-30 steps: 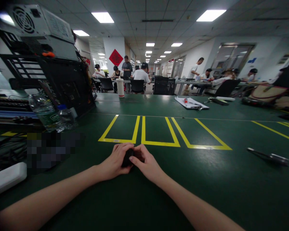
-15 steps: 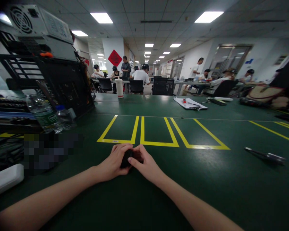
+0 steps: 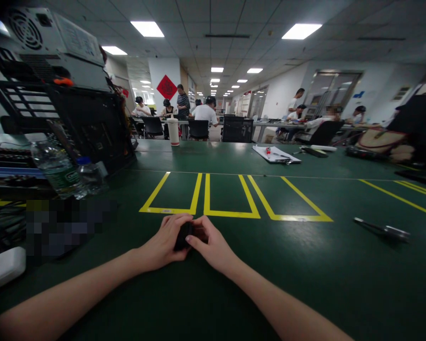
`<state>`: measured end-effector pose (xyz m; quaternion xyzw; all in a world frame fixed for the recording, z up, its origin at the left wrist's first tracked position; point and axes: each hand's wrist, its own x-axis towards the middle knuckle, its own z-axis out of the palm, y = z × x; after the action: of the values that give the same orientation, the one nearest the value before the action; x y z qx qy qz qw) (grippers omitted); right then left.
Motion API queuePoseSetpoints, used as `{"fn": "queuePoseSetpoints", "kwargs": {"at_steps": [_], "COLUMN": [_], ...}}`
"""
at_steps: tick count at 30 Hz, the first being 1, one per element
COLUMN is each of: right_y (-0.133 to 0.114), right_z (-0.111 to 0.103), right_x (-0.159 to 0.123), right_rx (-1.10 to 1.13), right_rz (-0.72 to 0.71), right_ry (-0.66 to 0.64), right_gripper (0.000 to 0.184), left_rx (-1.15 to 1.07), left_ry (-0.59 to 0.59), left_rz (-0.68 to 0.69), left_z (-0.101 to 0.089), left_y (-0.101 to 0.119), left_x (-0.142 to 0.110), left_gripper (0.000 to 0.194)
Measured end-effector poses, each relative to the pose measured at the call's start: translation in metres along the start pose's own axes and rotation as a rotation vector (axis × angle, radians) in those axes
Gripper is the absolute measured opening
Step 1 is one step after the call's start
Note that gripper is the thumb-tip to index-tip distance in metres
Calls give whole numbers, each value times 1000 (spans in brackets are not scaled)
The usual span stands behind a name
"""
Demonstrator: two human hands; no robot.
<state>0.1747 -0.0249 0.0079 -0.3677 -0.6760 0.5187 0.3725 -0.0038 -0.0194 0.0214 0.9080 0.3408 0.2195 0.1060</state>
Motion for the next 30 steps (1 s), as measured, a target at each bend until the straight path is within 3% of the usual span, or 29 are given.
{"fn": "queuePoseSetpoints", "kwargs": {"at_steps": [10,18,30], "right_y": [5,5,-2], "right_z": [4,2,1], "right_x": [1,1,-1], "right_rx": [20,14,46], "right_rz": [-87,-23,-50], "right_ry": [17,35,-15], "right_gripper": [15,30,20], "left_rx": [3,-17,12], "left_ry": [18,-3,11], "left_rz": [4,-15,13], "left_z": [3,0,-1], "left_y": [-1,1,1], "left_x": [1,1,0], "left_gripper": [64,63,63]}}
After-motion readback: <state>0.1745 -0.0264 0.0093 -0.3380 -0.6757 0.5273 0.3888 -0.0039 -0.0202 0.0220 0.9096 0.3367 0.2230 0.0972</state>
